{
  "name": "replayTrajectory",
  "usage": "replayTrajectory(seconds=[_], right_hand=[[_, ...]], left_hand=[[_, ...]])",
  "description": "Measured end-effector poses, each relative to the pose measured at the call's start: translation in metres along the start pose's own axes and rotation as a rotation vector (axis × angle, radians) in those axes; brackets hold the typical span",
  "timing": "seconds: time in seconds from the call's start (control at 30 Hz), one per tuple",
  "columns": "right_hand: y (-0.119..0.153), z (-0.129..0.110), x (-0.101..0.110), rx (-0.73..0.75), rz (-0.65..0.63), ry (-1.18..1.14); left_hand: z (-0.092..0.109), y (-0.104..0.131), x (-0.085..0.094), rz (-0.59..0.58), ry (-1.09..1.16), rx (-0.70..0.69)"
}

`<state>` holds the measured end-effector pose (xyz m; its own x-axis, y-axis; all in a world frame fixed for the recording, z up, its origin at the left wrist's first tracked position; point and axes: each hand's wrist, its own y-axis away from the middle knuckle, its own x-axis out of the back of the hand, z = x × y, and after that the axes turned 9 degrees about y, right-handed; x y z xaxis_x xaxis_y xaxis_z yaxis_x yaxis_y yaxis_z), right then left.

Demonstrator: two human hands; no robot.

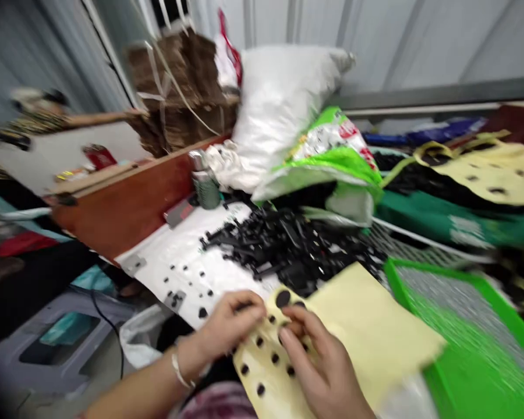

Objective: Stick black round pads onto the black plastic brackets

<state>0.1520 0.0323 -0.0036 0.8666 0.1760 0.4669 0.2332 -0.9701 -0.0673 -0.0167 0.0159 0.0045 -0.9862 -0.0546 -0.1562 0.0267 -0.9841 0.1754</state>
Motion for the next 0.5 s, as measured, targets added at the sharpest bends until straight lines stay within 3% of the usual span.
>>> replayTrajectory(seconds=[0.1,0.2,0.3,0.37,0.43,0.5], right_hand=[[0.003,0.006,0.010,0.025,-0.042,0.075],[0.001,0.013,0.019,0.001,0.006,0.086],[-0.001,0.018,0.023,-0.053,0.044,0.085],[-0.004,0.020,0.022,-0.061,0.046,0.080],[-0.007,0.020,0.021,-0.047,0.031,0.069],[-0.009,0.019,0.019,-0.036,0.018,0.070]], left_hand=[[0.002,0.013,0.044,0.114,0.016,0.024],[0.002,0.032,0.089,0.131,0.242,0.059],[0.003,0.054,0.124,0.258,0.353,0.054],[-0.002,0.065,0.144,0.415,0.209,0.061],[-0.018,0.071,0.162,0.584,-0.085,0.100],[-0.041,0.071,0.178,0.640,-0.290,0.139]])
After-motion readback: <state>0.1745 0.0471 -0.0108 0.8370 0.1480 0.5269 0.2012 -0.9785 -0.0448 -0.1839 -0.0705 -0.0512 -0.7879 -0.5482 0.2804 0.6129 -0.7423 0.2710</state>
